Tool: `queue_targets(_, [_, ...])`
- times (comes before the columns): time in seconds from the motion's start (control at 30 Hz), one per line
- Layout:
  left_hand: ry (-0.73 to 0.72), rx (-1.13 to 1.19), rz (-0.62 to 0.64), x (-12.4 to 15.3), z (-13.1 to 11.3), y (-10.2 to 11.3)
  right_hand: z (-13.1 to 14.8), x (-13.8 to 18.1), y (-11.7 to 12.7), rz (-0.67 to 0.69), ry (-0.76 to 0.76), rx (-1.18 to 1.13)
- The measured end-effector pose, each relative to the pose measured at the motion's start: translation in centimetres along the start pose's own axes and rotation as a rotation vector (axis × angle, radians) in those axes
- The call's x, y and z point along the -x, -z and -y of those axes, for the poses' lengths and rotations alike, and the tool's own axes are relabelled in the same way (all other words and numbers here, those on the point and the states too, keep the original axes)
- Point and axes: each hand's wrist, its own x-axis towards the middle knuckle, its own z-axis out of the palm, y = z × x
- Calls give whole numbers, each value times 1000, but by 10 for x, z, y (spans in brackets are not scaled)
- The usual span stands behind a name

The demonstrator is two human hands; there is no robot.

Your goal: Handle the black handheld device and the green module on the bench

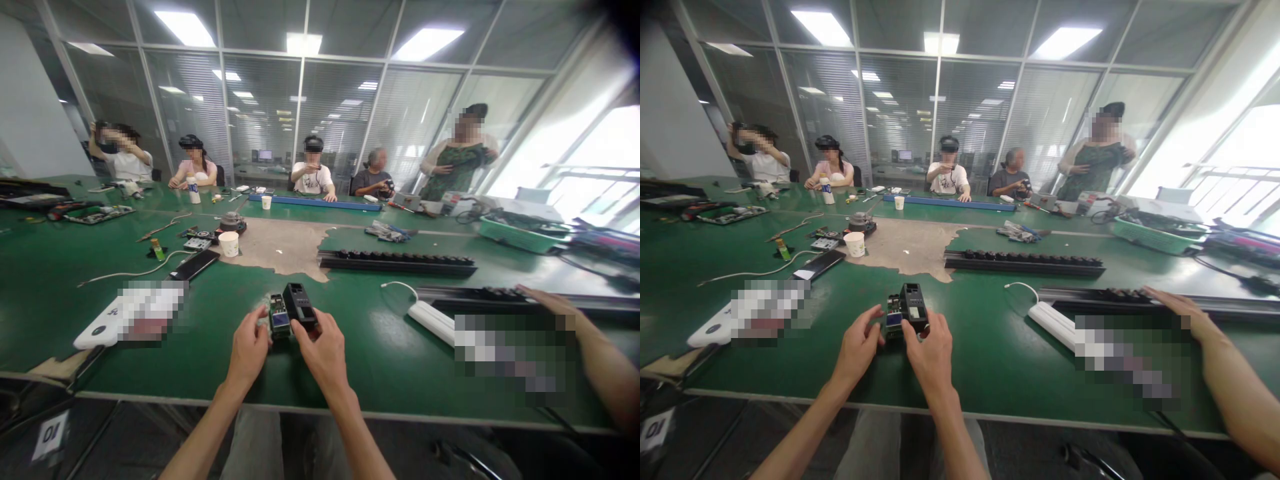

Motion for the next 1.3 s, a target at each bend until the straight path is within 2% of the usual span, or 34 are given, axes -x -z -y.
queue_targets(0.13, [50,38,50,0,-4,0,15,-4,-6,-19,33,-28])
queue_targets(0.33, [61,72,98,1,-4,0,24,-6,-4,-81,43,19])
queue_targets(0.73, [61,86,127,0,-3,-1,24,-5,-19,6,25,156])
queue_targets(0.87, [46,100,110,0,-2,-1,31,-7,-19,28,12,180])
queue_targets(1.0, [-4,87,39,0,1,-1,34,-5,-21,51,-5,209])
queue_targets(1.13, [-68,46,-12,-1,4,-2,30,3,-26,71,-18,221])
queue_targets(1.3, [-68,-40,-33,-2,3,1,20,14,-33,87,-9,253])
